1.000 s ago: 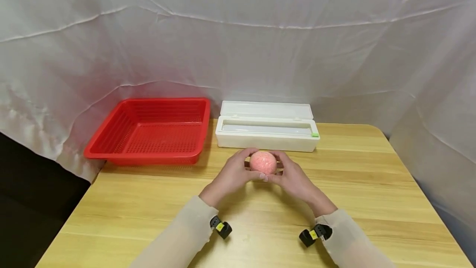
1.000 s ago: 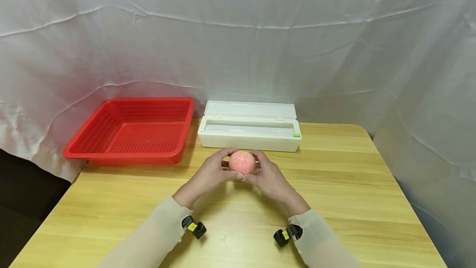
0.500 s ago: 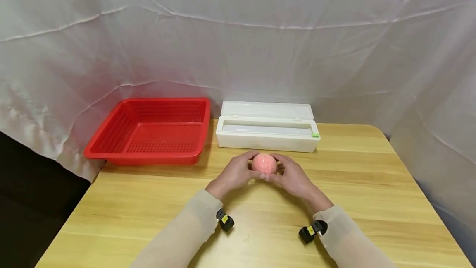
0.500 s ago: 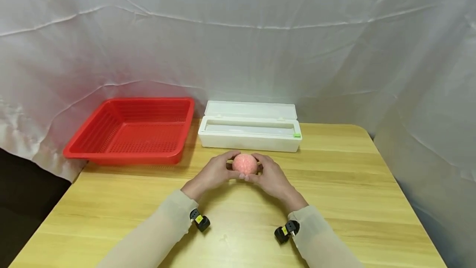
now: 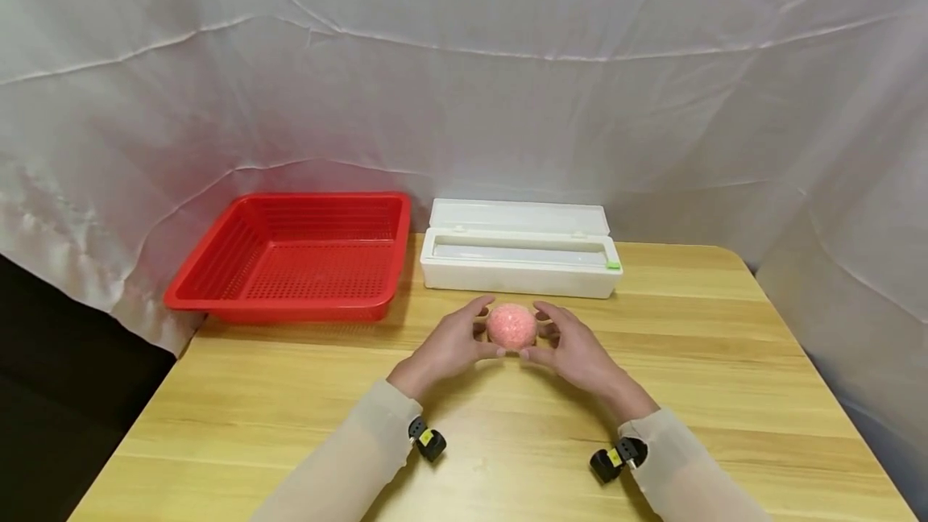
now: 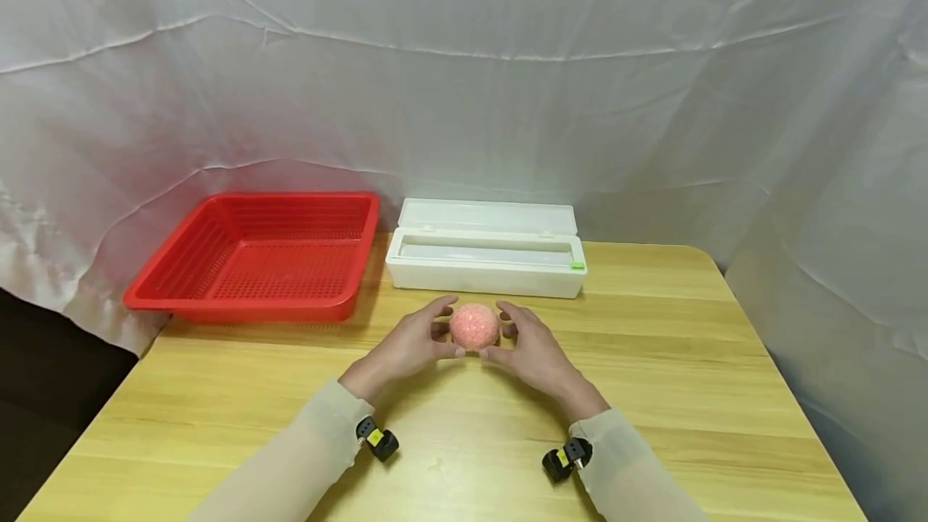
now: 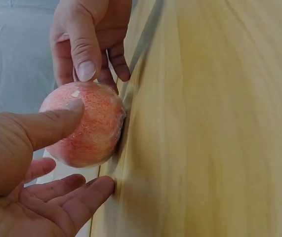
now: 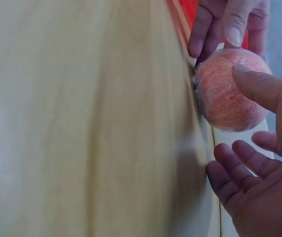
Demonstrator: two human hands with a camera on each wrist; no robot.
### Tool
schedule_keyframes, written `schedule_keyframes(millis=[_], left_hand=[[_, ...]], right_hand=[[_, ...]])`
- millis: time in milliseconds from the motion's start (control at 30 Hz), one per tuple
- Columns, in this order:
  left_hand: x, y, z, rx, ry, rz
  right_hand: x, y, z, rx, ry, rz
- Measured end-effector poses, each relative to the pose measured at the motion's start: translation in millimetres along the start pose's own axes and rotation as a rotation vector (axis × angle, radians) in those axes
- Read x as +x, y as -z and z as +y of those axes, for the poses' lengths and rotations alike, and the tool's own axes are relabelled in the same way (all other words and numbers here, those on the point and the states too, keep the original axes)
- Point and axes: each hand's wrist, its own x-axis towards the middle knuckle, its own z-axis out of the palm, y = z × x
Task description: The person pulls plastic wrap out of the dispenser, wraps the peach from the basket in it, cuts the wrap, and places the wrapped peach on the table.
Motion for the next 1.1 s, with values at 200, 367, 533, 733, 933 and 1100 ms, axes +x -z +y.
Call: schedule_keyframes(millis=[200,367,533,733,933,1100], left_hand=[[2.9,-1.8,-2.5,0.042,-0.016,0.033],[11.5,-5.0,0.0,0.019,-0.021,0.045],[18.0,-5.7,4.6,0.046,-0.03,0.027],[13.3,-6.0,3.6,0.033,-0.037,0.015],[7.9,-7.1,1.0,0.025,-0.059,0.016],[6.1,-6.3,0.2,0.052,-0.046,0.017]], right_hand=[[-0.7,-1,-1,-0.02,0.015,0.023],[4.0,-2,-1,-0.065,0.042,0.052],[8.3,0,3,-0.09,0.005,0.087],[6.2,1,3,-0.073,0.004,0.047],[3.3,1,0,-0.043,-0.021,0.032],[2.4,1,0,-0.05,-0.009,0.033]])
